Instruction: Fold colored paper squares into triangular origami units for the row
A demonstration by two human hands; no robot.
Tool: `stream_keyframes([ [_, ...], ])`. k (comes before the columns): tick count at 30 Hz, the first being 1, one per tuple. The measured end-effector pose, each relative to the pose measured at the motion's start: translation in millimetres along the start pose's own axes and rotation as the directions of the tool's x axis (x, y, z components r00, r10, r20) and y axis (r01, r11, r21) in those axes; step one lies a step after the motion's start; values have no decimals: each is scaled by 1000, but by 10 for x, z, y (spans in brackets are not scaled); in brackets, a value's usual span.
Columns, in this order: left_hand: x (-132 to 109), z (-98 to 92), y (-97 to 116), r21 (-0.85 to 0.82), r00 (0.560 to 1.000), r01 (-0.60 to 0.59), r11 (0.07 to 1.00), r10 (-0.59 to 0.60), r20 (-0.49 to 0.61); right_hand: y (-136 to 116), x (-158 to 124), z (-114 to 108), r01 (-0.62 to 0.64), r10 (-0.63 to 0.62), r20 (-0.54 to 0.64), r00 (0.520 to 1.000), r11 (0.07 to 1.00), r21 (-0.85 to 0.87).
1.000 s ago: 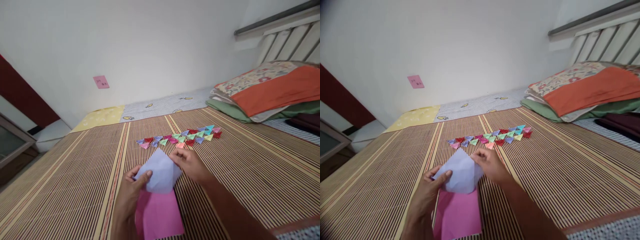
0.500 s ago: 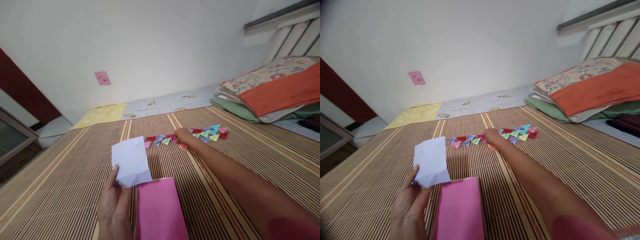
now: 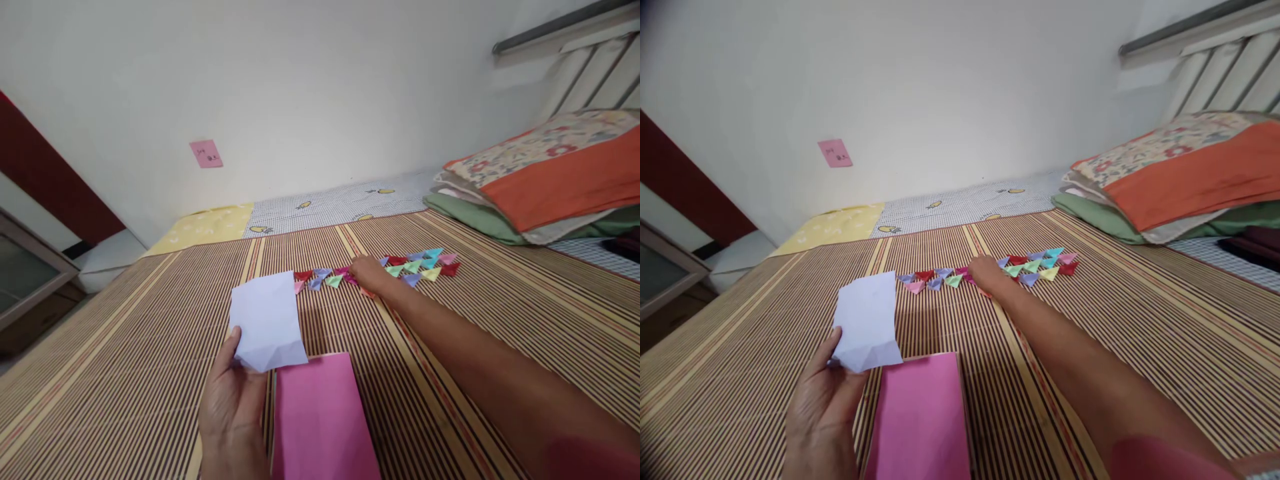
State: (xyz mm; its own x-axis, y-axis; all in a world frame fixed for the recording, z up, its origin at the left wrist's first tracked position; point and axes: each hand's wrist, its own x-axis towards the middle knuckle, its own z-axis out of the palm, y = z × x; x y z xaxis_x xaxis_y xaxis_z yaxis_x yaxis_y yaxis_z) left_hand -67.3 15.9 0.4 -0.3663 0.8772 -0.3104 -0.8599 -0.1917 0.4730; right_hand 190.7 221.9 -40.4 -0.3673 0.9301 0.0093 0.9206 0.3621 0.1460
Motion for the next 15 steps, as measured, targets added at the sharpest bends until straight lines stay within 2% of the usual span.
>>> stream_keyframes([
  [5, 14, -32, 4, 9, 999, -1, 1000, 1, 46, 22, 22, 23, 14, -13, -25, 1000, 998, 56],
  [8, -3, -1, 1, 21, 1000, -13, 1000, 12, 16, 84, 30, -1, 7, -1, -46, 999, 992, 122],
  [12, -34, 48, 10, 33, 999, -15, 999, 16, -41, 291, -5, -77, -41, 63, -94, 994, 975, 219],
  [15, -45, 52, 15, 47, 998, -15, 999, 17, -55, 497, -77, -106, -120, 156, -122, 980, 958, 261],
])
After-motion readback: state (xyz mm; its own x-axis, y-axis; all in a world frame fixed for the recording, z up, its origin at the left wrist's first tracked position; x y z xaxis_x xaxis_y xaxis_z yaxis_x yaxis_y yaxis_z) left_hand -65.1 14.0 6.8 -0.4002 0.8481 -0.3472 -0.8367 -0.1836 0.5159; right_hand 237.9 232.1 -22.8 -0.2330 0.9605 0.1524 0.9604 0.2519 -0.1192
